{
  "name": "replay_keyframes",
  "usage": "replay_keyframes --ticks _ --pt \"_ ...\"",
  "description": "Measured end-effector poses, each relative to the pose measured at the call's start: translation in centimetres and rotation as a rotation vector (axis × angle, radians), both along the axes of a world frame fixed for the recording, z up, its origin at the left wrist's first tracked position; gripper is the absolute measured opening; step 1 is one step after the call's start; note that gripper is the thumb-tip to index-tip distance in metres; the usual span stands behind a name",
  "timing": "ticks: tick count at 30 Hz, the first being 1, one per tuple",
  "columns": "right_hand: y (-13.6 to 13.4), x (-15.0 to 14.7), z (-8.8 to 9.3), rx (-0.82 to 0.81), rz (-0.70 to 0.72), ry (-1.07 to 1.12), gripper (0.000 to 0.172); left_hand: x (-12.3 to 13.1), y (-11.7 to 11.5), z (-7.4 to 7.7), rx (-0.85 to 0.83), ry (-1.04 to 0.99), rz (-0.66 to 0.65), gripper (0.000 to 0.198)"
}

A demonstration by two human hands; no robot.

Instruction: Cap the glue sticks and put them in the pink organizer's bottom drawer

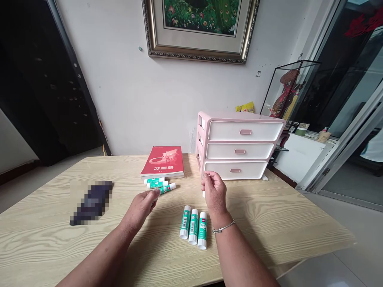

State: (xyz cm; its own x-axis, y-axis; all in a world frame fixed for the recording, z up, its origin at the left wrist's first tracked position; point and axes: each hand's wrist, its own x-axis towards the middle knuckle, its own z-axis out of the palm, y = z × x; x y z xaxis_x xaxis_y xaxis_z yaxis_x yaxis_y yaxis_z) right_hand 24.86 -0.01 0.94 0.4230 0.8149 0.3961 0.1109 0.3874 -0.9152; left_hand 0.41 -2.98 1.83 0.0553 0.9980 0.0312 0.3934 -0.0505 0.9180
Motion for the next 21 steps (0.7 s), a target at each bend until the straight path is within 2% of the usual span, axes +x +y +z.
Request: replay_keyframes --ticks 2,5,8,11,15,21 --pt "0.4 1.0 0.0 -0.052 -0.077 -0.106 0.035 0.0 0.3 -0.1 0.02 0.212 0.02 0.052" --pt "0.8 2.3 0.1 -0.169 -0.192 -0.407 0.03 0.0 0.8 -0.6 0.037 0.536 0.017 0.051" --pt "0.8 2.8 0.3 -0.317 -0.228 -0.683 0.024 0.0 1.2 -1.2 0.09 0.707 -0.006 0.045" --pt "0.5 2.7 0.5 -0.409 -0.195 -0.892 0.026 -0.1 1.5 -1.7 0.131 0.717 -0.056 0.039" --pt "0.2 2.1 0.3 -0.435 -0.185 -1.114 0.028 -0.3 2.0 -2.2 0.164 0.711 -0.077 0.04" --pt "0.3 1.9 -0.7 -0.481 -0.129 -1.219 0.031 -0.3 2.4 -2.6 0.314 0.725 -0.069 0.04"
